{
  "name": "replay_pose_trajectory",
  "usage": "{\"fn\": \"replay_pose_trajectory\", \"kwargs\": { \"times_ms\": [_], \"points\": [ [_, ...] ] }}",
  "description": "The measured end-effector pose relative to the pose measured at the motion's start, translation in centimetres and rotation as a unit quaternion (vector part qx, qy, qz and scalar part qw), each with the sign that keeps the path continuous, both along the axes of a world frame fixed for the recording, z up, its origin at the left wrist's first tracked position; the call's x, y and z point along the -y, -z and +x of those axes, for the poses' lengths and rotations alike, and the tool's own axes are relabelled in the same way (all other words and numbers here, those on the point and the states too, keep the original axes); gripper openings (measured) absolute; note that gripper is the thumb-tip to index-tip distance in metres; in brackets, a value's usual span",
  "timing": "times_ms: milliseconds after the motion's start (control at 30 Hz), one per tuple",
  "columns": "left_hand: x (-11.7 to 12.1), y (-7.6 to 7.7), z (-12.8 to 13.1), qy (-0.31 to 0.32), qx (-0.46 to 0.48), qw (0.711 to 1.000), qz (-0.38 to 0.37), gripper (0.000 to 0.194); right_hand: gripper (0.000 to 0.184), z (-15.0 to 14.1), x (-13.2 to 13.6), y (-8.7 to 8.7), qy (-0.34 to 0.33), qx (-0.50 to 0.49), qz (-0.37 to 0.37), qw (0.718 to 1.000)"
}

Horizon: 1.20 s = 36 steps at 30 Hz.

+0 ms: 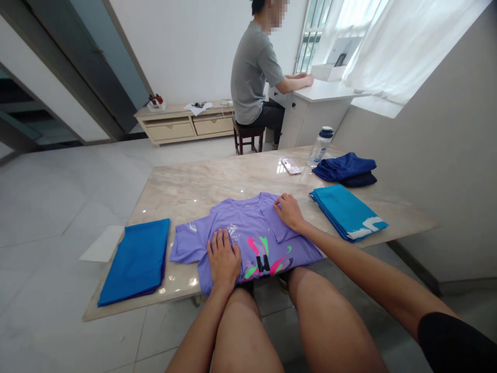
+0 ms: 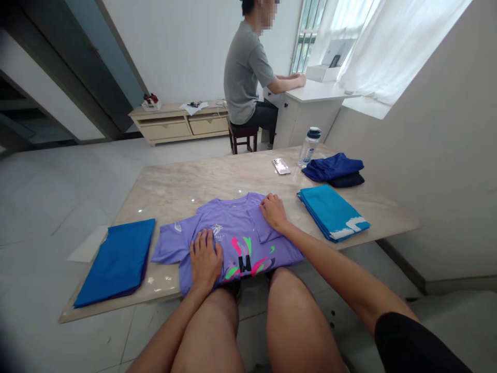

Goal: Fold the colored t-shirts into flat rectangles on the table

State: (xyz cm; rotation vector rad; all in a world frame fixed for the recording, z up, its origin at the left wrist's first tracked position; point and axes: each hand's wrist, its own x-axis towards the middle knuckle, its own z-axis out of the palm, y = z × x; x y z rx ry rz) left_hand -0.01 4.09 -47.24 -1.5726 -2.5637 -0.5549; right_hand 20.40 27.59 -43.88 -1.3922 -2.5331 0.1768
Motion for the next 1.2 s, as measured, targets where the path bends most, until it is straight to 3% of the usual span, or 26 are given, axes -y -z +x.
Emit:
{"fn": "replay_pose_trajectory", "kwargs": {
  "times_ms": [167, 300, 467, 567, 667, 733, 800, 900, 967, 1067, 1200],
  "points": [
    [0.1, 0.2, 0.0, -0.004, 0.001, 1.0, -0.016, 0.061, 0.054, 0.6, 4.3, 3.6, -0.086, -0.015, 0.067, 0.994],
    [-0.1, 0.9, -0.1, -0.015, -0.011, 0.999, -0.026, 0.062, 0.068, 1.4, 6.8, 6.8, -0.075, 0.011, 0.049, 0.996],
    [-0.4, 0.6, 0.0, -0.002, 0.015, 0.998, -0.058, 0.067, 0.069, 1.4, 6.6, 7.6, -0.054, 0.001, 0.044, 0.998],
    [-0.6, -0.7, -0.3, 0.026, 0.068, 0.994, -0.079, 0.063, 0.07, 2.3, 6.1, 7.7, -0.035, 0.007, 0.044, 0.998],
    [-0.6, -2.5, -1.9, 0.041, 0.089, 0.992, -0.08, 0.043, 0.072, 3.8, 5.6, 8.0, -0.023, 0.012, 0.052, 0.998],
    [-0.4, -3.5, -3.9, -0.004, 0.097, 0.993, -0.073, 0.031, 0.072, 4.7, 5.5, 8.1, -0.024, 0.009, 0.059, 0.998],
    [-0.4, -4.3, -6.3, -0.099, 0.099, 0.988, -0.073, 0.03, 0.071, 5.1, 5.6, 8.0, -0.024, 0.005, 0.065, 0.998],
    [-0.4, -4.6, -9.7, -0.247, 0.108, 0.958, -0.098, 0.032, 0.07, 5.0, 6.1, 7.3, -0.015, -0.002, 0.072, 0.997],
    [-0.4, -4.4, -11.3, -0.313, 0.119, 0.934, -0.122, 0.042, 0.069, 4.8, 6.4, 6.8, -0.011, -0.005, 0.072, 0.997],
    [-0.4, -4.0, -12.8, -0.352, 0.139, 0.913, -0.152, 0.051, 0.069, 4.6, 6.6, 6.3, -0.01, -0.009, 0.066, 0.998],
    [-0.2, -3.9, -14.0, -0.33, 0.161, 0.913, -0.176, 0.037, 0.068, 4.5, 6.7, 6.0, -0.005, -0.02, 0.057, 0.998]
  ]
}}
